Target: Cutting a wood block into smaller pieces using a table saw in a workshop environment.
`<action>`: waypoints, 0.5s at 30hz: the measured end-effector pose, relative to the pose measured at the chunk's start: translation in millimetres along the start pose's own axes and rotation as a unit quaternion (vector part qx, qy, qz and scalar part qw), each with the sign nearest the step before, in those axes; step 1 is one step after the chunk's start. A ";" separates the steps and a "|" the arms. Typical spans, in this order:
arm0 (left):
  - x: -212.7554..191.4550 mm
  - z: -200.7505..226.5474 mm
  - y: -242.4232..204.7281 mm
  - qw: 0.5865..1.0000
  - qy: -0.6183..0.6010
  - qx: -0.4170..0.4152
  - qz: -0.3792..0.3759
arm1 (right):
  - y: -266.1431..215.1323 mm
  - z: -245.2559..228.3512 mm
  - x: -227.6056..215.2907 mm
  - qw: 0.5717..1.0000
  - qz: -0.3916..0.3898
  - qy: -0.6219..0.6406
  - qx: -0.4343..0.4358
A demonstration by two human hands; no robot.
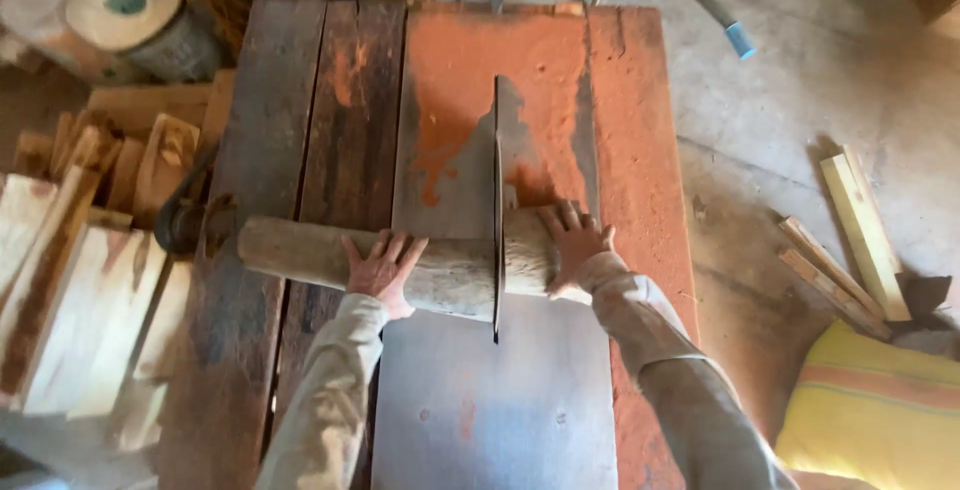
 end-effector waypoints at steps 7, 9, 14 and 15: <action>81.5 -47.6 -121.1 0.998 -0.045 0.044 -0.028 | -82.0 32.3 84.9 0.999 -0.001 0.020 -0.051; 111.0 -65.2 -172.2 0.998 0.025 0.044 -0.046 | -102.4 35.1 149.0 0.994 -0.001 -0.048 -0.099; 188.3 -96.5 -236.4 0.982 0.138 0.069 0.108 | -193.5 5.1 179.5 0.954 0.026 -0.085 -0.287; 190.6 -100.7 -247.8 0.993 0.119 0.020 -0.009 | -205.2 -8.4 170.2 0.947 0.034 -0.098 -0.302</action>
Point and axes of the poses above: each hand's wrist, its own y-axis towards the middle knuckle, its own x-axis out of the palm, z = x × y, the point moved 2 cm from there along y, towards the middle knuckle, and after that the axes turned 5 degrees about -z, right-handed, at the moved point
